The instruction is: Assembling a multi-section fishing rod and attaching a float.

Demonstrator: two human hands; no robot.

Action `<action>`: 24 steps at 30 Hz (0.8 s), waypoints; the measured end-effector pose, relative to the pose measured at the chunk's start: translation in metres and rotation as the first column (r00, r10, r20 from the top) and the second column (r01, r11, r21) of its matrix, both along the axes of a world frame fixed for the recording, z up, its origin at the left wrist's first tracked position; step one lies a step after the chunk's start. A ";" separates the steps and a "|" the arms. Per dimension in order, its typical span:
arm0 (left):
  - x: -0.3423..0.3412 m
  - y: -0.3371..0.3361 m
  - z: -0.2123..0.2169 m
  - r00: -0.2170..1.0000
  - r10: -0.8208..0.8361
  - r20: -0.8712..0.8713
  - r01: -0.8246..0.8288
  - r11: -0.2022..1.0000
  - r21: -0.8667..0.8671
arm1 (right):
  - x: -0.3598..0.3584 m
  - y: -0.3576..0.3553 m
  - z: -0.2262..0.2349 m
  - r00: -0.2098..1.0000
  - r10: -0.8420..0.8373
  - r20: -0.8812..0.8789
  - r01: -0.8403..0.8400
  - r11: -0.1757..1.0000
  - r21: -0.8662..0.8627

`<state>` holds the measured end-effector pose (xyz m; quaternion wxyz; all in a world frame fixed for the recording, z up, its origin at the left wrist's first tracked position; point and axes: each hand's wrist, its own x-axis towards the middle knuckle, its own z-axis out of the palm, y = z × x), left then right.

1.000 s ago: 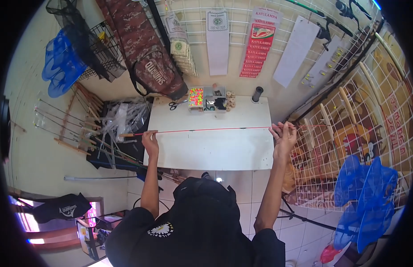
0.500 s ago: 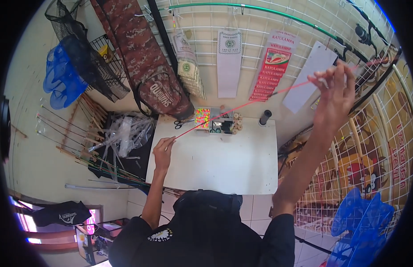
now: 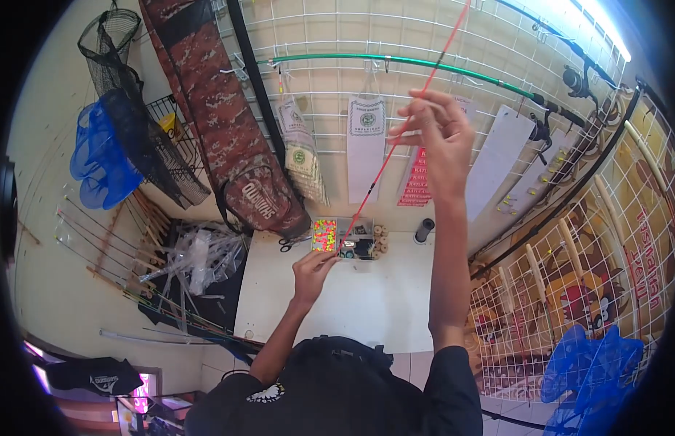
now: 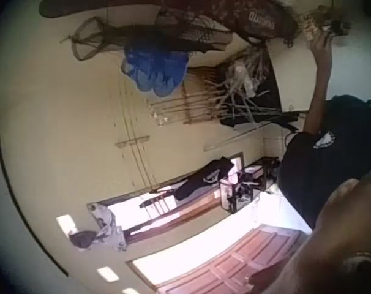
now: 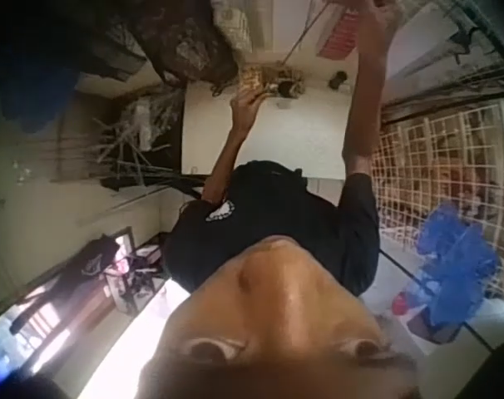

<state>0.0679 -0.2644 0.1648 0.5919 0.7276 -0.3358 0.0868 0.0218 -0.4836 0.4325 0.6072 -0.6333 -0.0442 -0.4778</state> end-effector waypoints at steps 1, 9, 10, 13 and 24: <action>-0.002 -0.005 0.002 1.000 -0.005 0.009 0.005 1.000 -0.006 | 0.004 0.002 -0.003 0.999 0.045 -0.022 -0.046 0.999 -0.026; -0.015 -0.012 -0.009 0.984 -0.052 -0.168 0.037 0.995 -0.093 | 0.026 0.042 -0.046 0.966 0.201 -0.165 -0.212 0.976 -0.053; -0.011 -0.012 -0.011 0.977 -0.066 -0.204 0.048 0.995 -0.092 | 0.031 0.044 -0.054 0.966 0.180 -0.185 -0.196 0.978 -0.070; -0.001 -0.012 -0.013 0.977 -0.011 -0.215 -0.015 0.993 -0.115 | 0.040 0.051 -0.077 0.957 0.160 -0.243 -0.188 0.978 -0.094; 0.035 -0.020 -0.027 0.966 0.049 -0.255 -0.082 0.989 -0.120 | 0.008 0.058 -0.337 0.806 0.157 -0.571 0.102 0.913 0.395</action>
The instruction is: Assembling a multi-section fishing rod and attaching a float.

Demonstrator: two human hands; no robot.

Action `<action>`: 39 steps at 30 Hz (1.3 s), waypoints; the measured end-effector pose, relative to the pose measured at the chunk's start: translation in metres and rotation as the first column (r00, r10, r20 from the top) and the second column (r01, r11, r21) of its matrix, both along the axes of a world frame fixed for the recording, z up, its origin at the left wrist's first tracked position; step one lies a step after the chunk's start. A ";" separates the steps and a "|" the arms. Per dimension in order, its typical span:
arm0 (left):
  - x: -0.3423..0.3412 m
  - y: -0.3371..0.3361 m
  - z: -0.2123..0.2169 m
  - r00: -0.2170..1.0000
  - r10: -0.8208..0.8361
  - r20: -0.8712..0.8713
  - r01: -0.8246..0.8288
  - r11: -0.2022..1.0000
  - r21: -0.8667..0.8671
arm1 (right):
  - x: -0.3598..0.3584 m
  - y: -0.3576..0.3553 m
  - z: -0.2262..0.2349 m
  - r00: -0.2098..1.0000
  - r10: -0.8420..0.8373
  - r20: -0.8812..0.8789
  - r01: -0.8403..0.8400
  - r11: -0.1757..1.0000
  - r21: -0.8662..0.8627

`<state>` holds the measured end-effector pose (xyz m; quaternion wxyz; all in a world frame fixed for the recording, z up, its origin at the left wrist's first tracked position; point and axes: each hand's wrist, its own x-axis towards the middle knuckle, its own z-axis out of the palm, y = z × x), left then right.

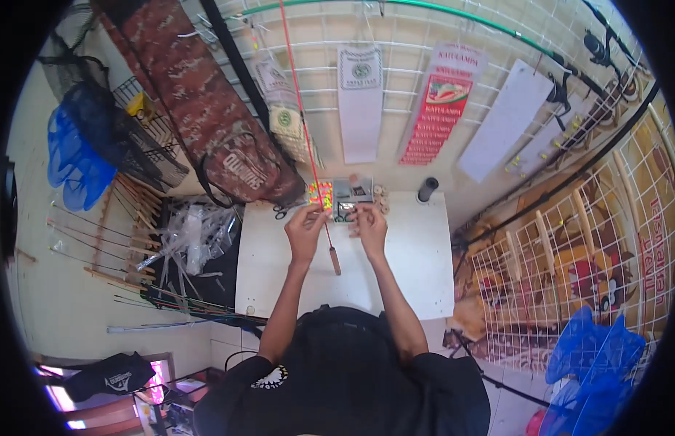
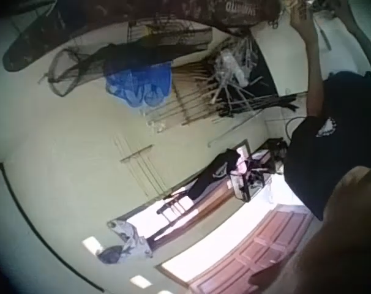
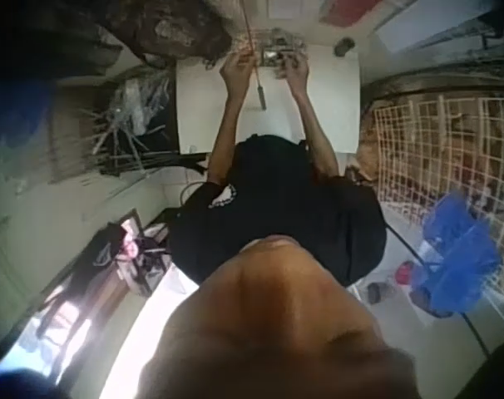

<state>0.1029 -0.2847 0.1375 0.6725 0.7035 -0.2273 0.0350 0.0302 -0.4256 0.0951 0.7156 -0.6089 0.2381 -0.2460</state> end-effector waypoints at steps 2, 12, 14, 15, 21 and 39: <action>0.003 -0.001 -0.005 0.999 -0.012 -0.032 0.012 1.000 0.008 | -0.023 0.008 -0.061 0.981 0.014 -0.196 -0.001 0.998 0.067; -0.006 0.009 -0.024 0.985 -0.066 -0.158 0.075 0.996 0.054 | -0.087 -0.008 -0.186 0.807 0.033 -0.590 -0.068 0.997 -0.038; -0.007 0.004 -0.023 0.985 -0.098 -0.145 0.112 0.990 0.089 | -0.086 -0.033 -0.221 0.810 -0.084 -0.580 -0.111 0.950 -0.293; -0.008 0.003 -0.019 0.980 -0.118 -0.158 0.135 0.986 0.102 | -0.084 -0.044 -0.239 0.868 -0.138 -0.477 -0.097 0.895 -0.436; -0.009 0.011 -0.020 0.976 -0.121 -0.180 0.151 0.975 0.164 | -0.036 -0.069 -0.199 0.835 -0.179 -0.520 -0.226 0.751 -0.621; -0.019 0.026 -0.027 0.969 -0.170 -0.180 0.208 0.953 0.218 | 0.012 -0.105 -0.158 0.704 -0.125 -0.700 -0.490 0.629 -0.604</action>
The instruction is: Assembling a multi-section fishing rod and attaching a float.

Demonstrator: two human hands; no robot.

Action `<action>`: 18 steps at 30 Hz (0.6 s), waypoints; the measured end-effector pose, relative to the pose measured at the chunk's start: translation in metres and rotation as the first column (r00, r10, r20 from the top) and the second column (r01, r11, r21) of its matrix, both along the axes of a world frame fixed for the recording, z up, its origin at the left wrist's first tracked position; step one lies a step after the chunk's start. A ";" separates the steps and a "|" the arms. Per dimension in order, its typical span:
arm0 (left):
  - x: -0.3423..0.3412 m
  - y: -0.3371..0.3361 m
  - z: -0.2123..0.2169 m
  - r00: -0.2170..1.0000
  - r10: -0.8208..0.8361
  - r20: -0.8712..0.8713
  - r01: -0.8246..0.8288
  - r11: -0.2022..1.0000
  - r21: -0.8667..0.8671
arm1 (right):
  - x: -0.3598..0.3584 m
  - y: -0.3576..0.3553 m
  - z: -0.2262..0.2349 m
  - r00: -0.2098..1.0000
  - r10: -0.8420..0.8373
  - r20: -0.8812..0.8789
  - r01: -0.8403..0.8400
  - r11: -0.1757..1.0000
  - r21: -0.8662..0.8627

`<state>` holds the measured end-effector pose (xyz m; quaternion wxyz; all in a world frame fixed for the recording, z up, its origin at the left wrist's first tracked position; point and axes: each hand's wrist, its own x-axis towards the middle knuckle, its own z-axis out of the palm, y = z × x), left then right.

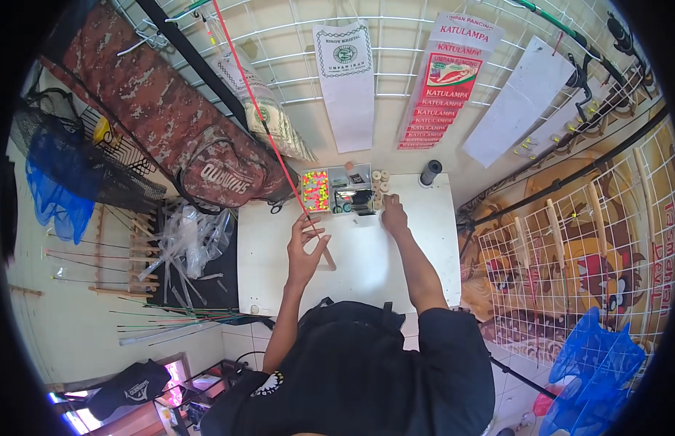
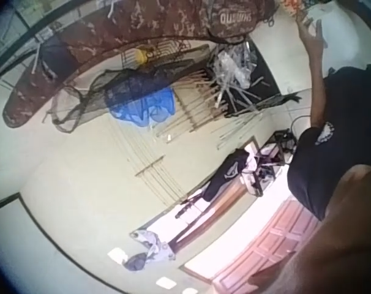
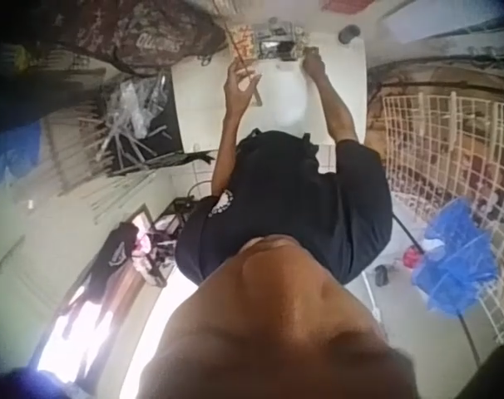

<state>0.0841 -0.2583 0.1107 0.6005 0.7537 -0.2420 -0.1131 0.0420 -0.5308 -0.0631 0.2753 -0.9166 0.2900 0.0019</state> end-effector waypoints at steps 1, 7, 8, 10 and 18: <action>0.000 0.003 -0.001 1.000 0.010 0.000 -0.010 1.000 0.001 | 0.000 0.004 0.001 1.000 -0.025 0.016 0.025 1.000 0.014; -0.009 0.003 0.004 0.978 0.157 0.138 -0.148 0.986 -0.077 | -0.027 -0.011 -0.045 0.978 -0.141 0.154 0.137 0.990 0.036; -0.013 0.007 0.003 0.977 0.165 0.137 -0.156 0.985 -0.074 | -0.029 -0.005 -0.042 0.979 -0.133 0.152 0.129 0.991 0.038; -0.020 0.012 0.001 0.937 0.317 0.148 -0.288 0.938 -0.191 | -0.037 0.002 -0.035 0.958 -0.191 0.216 0.152 0.971 0.187; -0.052 0.011 -0.004 0.911 0.319 0.261 -0.255 0.934 -0.252 | -0.075 0.070 0.108 0.832 -0.379 0.404 -0.012 0.717 0.697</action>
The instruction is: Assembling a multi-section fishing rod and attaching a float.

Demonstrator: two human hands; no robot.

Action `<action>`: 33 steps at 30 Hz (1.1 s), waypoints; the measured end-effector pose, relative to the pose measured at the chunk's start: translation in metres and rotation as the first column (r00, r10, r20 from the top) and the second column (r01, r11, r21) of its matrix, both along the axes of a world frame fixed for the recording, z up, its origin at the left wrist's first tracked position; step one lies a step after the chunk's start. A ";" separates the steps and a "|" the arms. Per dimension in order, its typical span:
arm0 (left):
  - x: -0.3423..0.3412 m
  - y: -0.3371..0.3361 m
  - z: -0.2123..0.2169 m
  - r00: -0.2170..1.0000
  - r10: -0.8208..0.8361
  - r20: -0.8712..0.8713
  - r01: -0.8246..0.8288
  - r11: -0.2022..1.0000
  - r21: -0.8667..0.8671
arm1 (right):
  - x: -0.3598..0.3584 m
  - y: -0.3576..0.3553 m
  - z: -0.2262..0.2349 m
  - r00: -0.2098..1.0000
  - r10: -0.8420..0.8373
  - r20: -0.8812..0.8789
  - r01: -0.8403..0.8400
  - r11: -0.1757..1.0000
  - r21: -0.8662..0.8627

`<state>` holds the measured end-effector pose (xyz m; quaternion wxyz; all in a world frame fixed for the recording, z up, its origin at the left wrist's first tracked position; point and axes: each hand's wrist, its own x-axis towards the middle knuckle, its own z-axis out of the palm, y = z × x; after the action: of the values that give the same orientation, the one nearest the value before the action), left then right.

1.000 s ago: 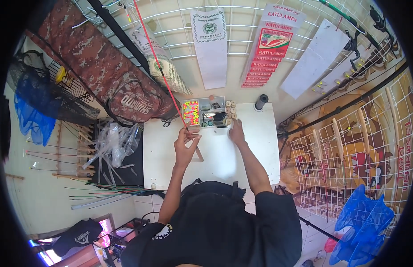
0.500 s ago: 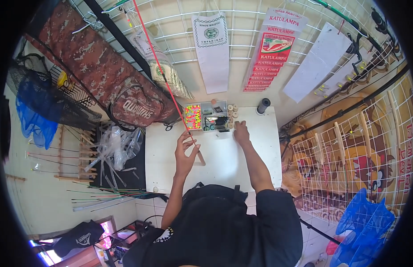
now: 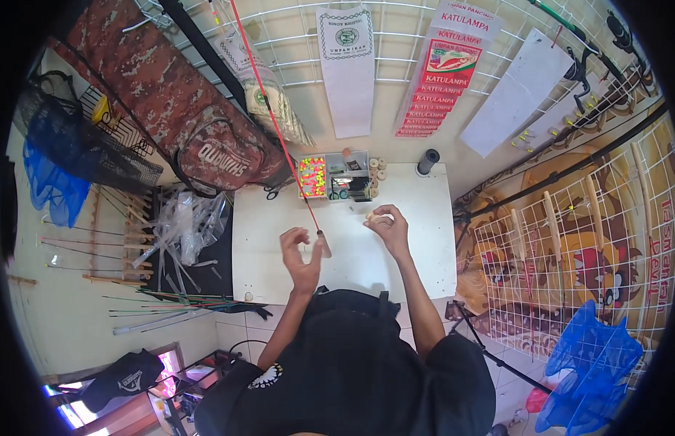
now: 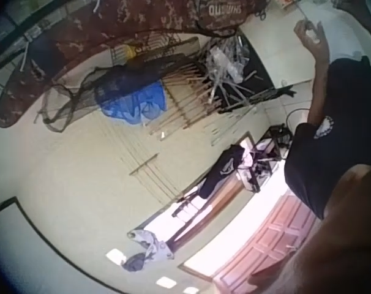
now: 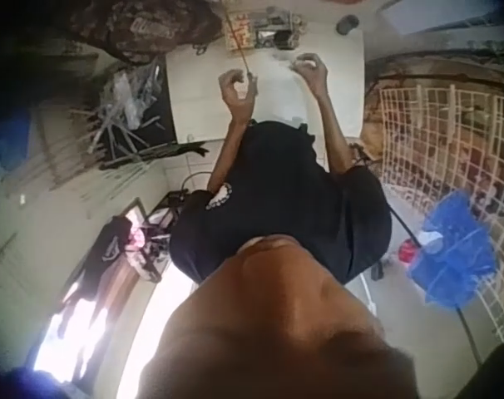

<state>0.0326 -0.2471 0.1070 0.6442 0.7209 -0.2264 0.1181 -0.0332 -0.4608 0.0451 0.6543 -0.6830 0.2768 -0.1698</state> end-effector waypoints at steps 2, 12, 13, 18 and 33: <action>-0.004 -0.009 0.013 0.968 -0.244 -0.054 0.248 0.963 0.106 | -0.008 0.019 0.039 0.967 0.028 0.253 -0.069 0.986 0.153; -0.002 -0.017 0.030 0.617 -0.718 -0.322 0.623 0.695 -0.359 | -0.027 0.065 0.119 0.940 0.165 0.299 -0.032 0.913 -0.406; -0.002 -0.015 0.034 0.633 -0.702 -0.328 0.592 0.711 -0.379 | -0.027 0.067 0.123 0.942 0.180 0.284 -0.049 0.909 -0.415; 0.002 0.000 0.037 0.619 -0.662 -0.422 0.546 0.749 -0.375 | -0.033 0.063 0.136 0.906 0.299 0.300 -0.214 0.934 -0.285; -0.009 0.002 0.048 0.574 -0.743 -0.345 0.535 0.659 -0.529 | -0.040 0.079 0.131 0.936 0.053 0.348 0.028 0.974 -0.226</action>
<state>0.0234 -0.2447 0.1547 0.7998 0.4542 -0.2609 -0.2932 -0.0727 -0.3813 0.1762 0.6118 -0.7137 0.1298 -0.3155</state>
